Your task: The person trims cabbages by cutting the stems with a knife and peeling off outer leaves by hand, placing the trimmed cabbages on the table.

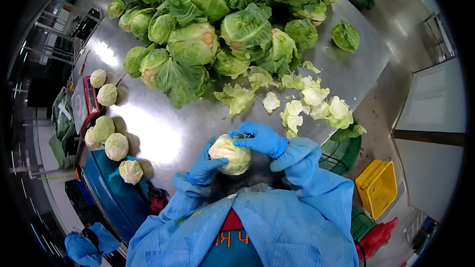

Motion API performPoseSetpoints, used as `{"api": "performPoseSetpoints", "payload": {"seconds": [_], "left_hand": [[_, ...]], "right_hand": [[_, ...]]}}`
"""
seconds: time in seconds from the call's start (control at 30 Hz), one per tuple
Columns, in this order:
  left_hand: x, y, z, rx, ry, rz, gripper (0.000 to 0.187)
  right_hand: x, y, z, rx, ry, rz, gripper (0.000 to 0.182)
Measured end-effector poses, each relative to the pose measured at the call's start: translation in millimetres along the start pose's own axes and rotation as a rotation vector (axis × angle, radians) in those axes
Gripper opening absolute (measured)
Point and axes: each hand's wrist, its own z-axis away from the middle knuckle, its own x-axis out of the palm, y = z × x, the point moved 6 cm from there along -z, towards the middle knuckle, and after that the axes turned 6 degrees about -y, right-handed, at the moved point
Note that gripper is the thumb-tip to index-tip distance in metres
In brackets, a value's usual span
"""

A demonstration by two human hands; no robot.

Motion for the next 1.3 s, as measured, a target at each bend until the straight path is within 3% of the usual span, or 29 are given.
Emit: {"api": "performPoseSetpoints", "payload": {"seconds": [0.03, 0.07, 0.17, 0.27, 0.33, 0.37, 0.43, 0.53, 0.67, 0.7, 0.77, 0.83, 0.93, 1.03, 1.1, 1.17, 1.23, 1.3], "left_hand": [[1, -3, 2, -0.009, 0.047, 0.014, 0.079], [2, -5, 4, -0.019, 0.091, 0.027, 0.079], [26, -3, 13, -0.289, 0.135, 0.328, 0.077], [17, -12, 5, -0.23, 0.048, 0.353, 0.077], [10, -18, 7, -0.151, 0.018, 0.362, 0.077], [8, -19, 10, -0.11, 0.003, 0.363, 0.077], [4, -16, 17, -0.052, -0.018, 0.564, 0.079], [-4, -13, 9, 0.039, -0.059, 0.885, 0.077], [18, 22, -9, 0.186, -0.337, 0.983, 0.078], [27, 32, -11, 0.234, -0.439, 0.976, 0.079], [18, 32, -21, 0.326, -0.261, 0.638, 0.079], [29, 40, -23, 0.262, -0.449, 1.057, 0.078], [2, 10, -40, 0.152, -0.083, 1.041, 0.094], [23, 12, -32, 0.103, -0.561, 1.11, 0.081], [33, 7, -32, 0.025, -0.508, 1.235, 0.08], [46, 10, -32, -0.002, -0.425, 1.23, 0.079], [56, 17, -34, 0.006, -0.322, 1.13, 0.078], [61, 17, -37, -0.039, -0.236, 1.085, 0.076]], "right_hand": [[2, 3, 2, 0.039, 0.04, -0.183, 0.026], [0, 2, 5, 0.071, 0.116, -0.172, 0.026], [-6, 1, 8, -0.008, 0.203, -0.012, 0.021], [-21, -21, 14, 0.197, 0.293, -0.377, 0.017], [-60, -29, 22, -0.08, 0.692, -0.56, 0.018], [-78, -33, 25, -0.072, 0.876, -0.446, 0.023], [-108, -33, 42, -0.209, 1.037, 0.545, 0.033], [-91, 9, 38, 0.096, 0.732, -0.229, 0.039], [-51, 49, 12, 0.074, 0.516, -0.409, 0.043], [-53, 55, 15, 0.063, 0.58, -0.434, 0.043], [-59, 66, 26, 0.05, 0.714, -0.486, 0.042], [-77, 80, 54, 0.032, 0.89, -0.543, 0.034], [-110, 96, 120, 0.097, 1.171, -0.38, 0.029], [-111, 93, 157, 0.079, 1.313, -0.25, 0.021], [-91, 59, 143, 0.168, 1.094, -0.18, 0.02], [-71, 17, 107, 0.098, 0.849, -0.021, 0.02], [-56, -22, 66, -0.149, 0.692, 0.21, 0.021], [-49, -45, 31, -0.232, 0.551, 0.069, 0.024]]}}
